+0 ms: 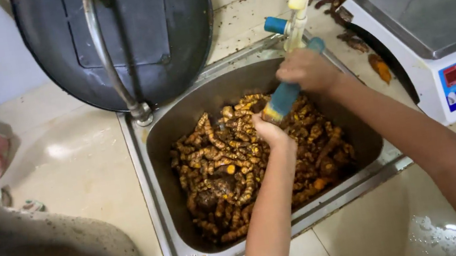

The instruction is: Washing and scrubbing turmeric roots in a sink using a brush and running water.

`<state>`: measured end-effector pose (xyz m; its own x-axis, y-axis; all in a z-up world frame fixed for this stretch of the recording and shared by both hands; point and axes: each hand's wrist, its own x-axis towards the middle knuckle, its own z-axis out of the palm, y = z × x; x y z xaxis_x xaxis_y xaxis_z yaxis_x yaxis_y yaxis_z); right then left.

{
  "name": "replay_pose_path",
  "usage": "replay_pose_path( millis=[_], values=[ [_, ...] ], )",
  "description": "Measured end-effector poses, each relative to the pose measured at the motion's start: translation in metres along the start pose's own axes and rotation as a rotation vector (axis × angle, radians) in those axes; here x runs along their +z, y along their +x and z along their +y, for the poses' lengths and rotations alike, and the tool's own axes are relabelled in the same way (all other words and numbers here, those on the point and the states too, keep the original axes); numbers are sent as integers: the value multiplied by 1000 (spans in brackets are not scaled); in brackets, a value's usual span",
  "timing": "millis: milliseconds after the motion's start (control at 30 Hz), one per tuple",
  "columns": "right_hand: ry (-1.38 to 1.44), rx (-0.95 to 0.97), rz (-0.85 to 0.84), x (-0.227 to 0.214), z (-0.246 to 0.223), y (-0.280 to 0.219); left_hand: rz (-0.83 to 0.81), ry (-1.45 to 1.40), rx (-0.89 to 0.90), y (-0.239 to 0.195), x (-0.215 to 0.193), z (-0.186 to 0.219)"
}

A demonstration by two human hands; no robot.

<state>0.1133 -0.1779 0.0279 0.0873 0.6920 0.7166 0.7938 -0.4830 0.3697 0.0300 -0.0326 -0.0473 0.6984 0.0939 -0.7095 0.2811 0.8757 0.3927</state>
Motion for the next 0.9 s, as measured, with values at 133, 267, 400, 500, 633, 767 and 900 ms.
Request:
replay_pose_path(
  millis=[133,267,400,500,633,767,900],
  values=[
    [-55,-82,-90,-26,-46,57,-64,-66,-125,28,-11,-15],
    [83,-61,-35,-43,-25,55,-57,89,-72,-59,-5,19],
    [-17,-39,-97,-49,-33,72,-109,79,-102,-39,0,11],
    [62,-33,-97,-45,-25,62,-125,51,-109,-34,-3,11],
    [57,-18,-162,-30,-2,33,-81,112,-44,-46,13,19],
    [-6,-16,-119,-55,-45,76,-12,35,-50,-49,-4,11],
    [131,-18,-34,-64,-60,95,-30,-13,-127,-47,-1,7]
  ],
)
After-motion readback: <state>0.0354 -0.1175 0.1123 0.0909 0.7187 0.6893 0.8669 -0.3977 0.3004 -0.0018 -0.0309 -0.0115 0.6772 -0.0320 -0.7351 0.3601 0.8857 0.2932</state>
